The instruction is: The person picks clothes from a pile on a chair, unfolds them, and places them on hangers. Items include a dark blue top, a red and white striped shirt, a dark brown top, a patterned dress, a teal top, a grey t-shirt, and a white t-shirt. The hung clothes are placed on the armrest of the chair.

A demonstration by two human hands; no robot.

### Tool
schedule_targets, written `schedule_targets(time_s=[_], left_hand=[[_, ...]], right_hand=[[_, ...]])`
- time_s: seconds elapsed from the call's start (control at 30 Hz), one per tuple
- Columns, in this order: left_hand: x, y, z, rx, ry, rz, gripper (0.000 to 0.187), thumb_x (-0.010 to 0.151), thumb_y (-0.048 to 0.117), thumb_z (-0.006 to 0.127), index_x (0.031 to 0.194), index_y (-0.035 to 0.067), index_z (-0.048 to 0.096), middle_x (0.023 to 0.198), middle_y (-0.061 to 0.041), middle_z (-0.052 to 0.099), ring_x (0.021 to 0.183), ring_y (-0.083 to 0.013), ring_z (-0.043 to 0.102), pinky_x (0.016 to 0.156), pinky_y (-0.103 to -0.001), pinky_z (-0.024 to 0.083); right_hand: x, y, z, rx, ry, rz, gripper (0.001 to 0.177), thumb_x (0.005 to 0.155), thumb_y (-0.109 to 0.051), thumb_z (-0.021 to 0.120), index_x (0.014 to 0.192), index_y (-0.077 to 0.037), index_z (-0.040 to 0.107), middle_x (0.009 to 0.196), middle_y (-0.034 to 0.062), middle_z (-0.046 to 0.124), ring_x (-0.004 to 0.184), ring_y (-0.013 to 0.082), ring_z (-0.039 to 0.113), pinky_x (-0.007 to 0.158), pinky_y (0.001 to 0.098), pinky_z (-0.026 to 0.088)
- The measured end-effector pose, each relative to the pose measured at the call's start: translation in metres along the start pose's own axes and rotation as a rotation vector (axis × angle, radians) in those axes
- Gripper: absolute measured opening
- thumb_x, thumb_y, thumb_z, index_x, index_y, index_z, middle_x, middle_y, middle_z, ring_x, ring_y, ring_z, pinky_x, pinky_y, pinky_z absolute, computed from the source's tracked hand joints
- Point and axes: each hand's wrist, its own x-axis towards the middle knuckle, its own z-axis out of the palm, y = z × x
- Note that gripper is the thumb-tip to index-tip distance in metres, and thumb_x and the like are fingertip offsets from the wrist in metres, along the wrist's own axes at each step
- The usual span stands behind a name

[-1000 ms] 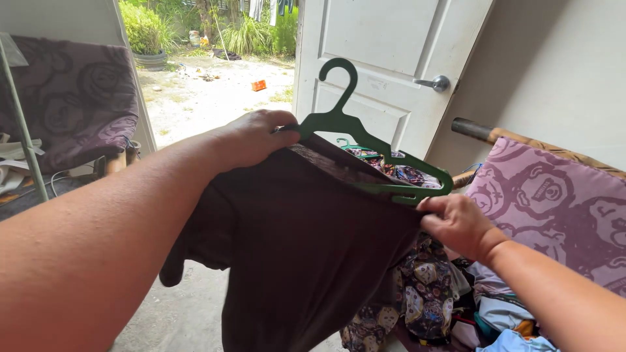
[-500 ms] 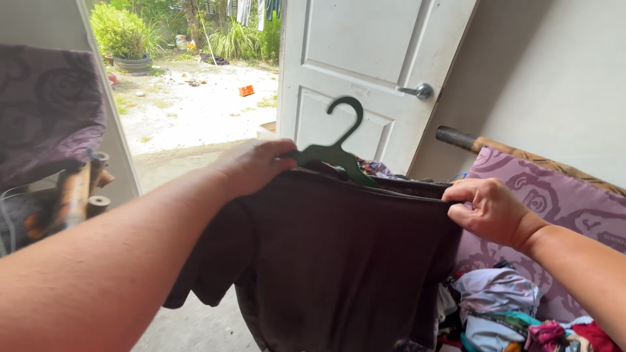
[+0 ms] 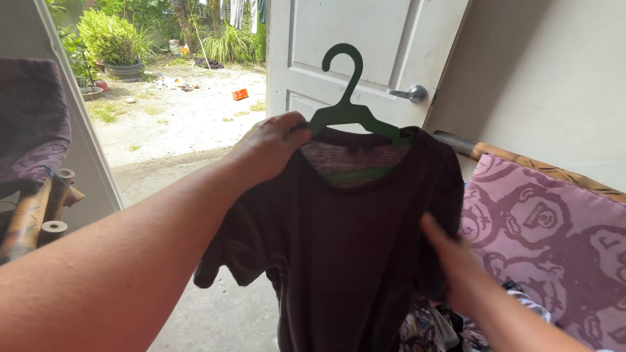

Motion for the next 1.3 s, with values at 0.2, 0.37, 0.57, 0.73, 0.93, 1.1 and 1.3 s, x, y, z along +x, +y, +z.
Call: schedule_targets(time_s=[0.2, 0.37, 0.57, 0.73, 0.93, 1.1, 1.3], left_hand=[[0.039, -0.030, 0.010, -0.215, -0.100, -0.172, 0.050, 0.094, 0.041, 0.060, 0.137, 0.014, 0.060, 0.133, -0.011, 0.066, 0.124, -0.0253, 0.062, 0.100, -0.039, 0.048], [0.075, -0.064, 0.016, -0.252, -0.200, -0.291, 0.051, 0.096, 0.042, 0.059, 0.140, 0.016, 0.058, 0.133, -0.011, 0.066, 0.122, -0.0260, 0.062, 0.098, -0.041, 0.050], [0.150, -0.185, 0.075, -0.319, -0.219, -0.454, 0.051, 0.097, 0.039, 0.060, 0.142, 0.015, 0.057, 0.131, -0.013, 0.065, 0.120, -0.0278, 0.062, 0.097, -0.044, 0.050], [0.187, -0.223, 0.116, -0.308, -0.249, -0.518, 0.046, 0.100, 0.036, 0.060, 0.139, 0.012, 0.060, 0.126, -0.016, 0.067, 0.117, -0.0307, 0.064, 0.097, -0.045, 0.050], [0.186, -0.276, 0.216, -0.213, -0.333, -0.513, 0.047, 0.100, 0.034, 0.062, 0.139, 0.008, 0.057, 0.128, -0.020, 0.066, 0.119, -0.0365, 0.064, 0.098, -0.047, 0.051], [0.166, -0.217, 0.226, 0.134, -0.518, -0.528, 0.077, 0.090, 0.046, 0.071, 0.155, 0.021, 0.037, 0.161, -0.012, 0.031, 0.148, -0.0367, 0.031, 0.116, -0.055, 0.032], [0.180, -0.160, 0.271, 0.027, -0.544, -0.196, 0.087, 0.089, 0.052, 0.069, 0.159, 0.022, 0.027, 0.169, -0.006, 0.012, 0.156, -0.0327, 0.008, 0.122, -0.061, 0.012]], right_hand=[[0.071, 0.059, 0.005, -0.339, -0.085, 0.198, 0.086, 0.081, -0.046, 0.077, 0.155, -0.029, 0.036, 0.159, -0.0004, 0.047, 0.148, 0.0334, 0.039, 0.120, 0.0553, 0.031], [0.130, 0.088, 0.006, -0.402, -0.080, 0.423, 0.064, 0.090, -0.045, 0.066, 0.151, -0.034, 0.051, 0.152, -0.0006, 0.060, 0.146, 0.0276, 0.045, 0.120, 0.0516, 0.031], [0.166, 0.029, 0.004, 0.048, -0.148, 0.432, 0.058, 0.096, -0.044, 0.054, 0.133, -0.001, 0.065, 0.124, 0.0167, 0.077, 0.112, 0.0327, 0.069, 0.100, 0.0500, 0.051], [0.181, -0.058, 0.008, 0.074, 0.089, 0.243, 0.041, 0.096, -0.038, 0.057, 0.119, -0.005, 0.065, 0.112, 0.0170, 0.073, 0.099, 0.0297, 0.068, 0.091, 0.0504, 0.054], [0.222, -0.028, 0.023, -0.264, 0.427, -0.205, 0.041, 0.085, -0.012, 0.073, 0.125, -0.007, 0.066, 0.114, 0.0112, 0.069, 0.102, 0.0233, 0.066, 0.088, 0.0412, 0.055], [0.221, 0.012, 0.027, -0.468, 0.367, -0.182, 0.059, 0.084, -0.020, 0.076, 0.140, -0.011, 0.061, 0.133, 0.0067, 0.063, 0.118, 0.0138, 0.059, 0.099, 0.0339, 0.049], [0.157, 0.000, 0.065, -0.564, 0.503, -0.117, 0.077, 0.080, -0.024, 0.075, 0.152, -0.020, 0.049, 0.144, 0.0078, 0.057, 0.109, 0.0337, 0.066, 0.093, 0.0395, 0.053]])
